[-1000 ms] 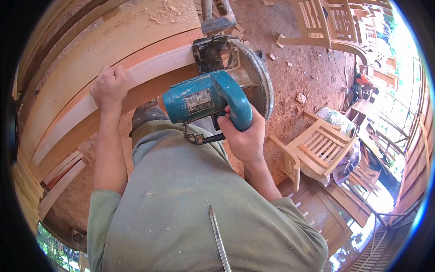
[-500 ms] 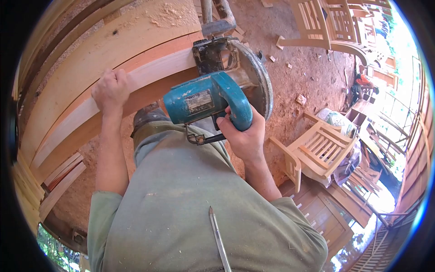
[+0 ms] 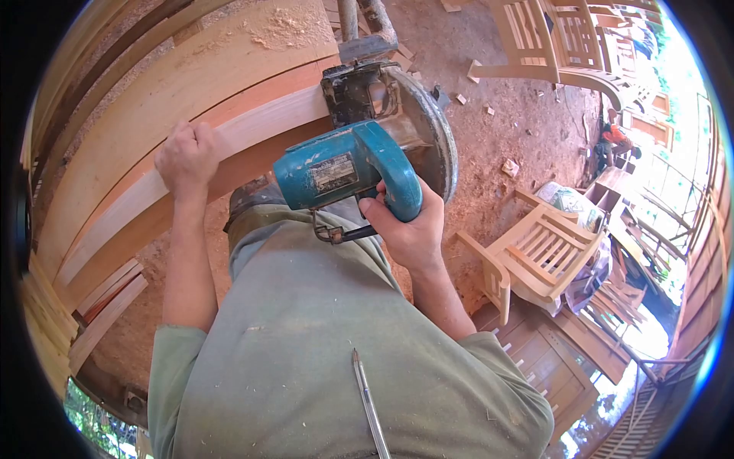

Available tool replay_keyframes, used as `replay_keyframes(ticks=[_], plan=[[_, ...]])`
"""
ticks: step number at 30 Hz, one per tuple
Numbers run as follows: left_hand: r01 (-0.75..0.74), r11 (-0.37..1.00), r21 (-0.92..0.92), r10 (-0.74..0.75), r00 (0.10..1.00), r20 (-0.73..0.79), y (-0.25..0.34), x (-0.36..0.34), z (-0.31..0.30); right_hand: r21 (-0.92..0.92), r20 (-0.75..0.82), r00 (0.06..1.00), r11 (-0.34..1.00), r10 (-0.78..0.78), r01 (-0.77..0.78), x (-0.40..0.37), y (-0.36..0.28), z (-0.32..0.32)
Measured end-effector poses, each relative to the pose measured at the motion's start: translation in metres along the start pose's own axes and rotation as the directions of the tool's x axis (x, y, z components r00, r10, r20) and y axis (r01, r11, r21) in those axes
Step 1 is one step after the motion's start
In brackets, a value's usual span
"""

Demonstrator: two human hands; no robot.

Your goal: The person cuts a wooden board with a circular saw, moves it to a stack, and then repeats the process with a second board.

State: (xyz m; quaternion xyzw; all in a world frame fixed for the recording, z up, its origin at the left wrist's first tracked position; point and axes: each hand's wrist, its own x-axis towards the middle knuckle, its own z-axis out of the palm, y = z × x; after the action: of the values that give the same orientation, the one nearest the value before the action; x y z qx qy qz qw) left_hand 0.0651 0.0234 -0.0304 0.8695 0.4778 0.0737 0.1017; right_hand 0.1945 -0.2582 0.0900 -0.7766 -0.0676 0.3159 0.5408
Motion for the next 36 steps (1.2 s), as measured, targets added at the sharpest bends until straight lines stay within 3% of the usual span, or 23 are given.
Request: replay_keyframes(ticks=[36], plan=[[-0.048,0.999,-0.017,0.048,0.998,-0.027,-0.005,-0.0026,-0.0025,0.034,0.009,0.998,0.998,-0.057,0.057,0.0019,0.0079,0.0038]])
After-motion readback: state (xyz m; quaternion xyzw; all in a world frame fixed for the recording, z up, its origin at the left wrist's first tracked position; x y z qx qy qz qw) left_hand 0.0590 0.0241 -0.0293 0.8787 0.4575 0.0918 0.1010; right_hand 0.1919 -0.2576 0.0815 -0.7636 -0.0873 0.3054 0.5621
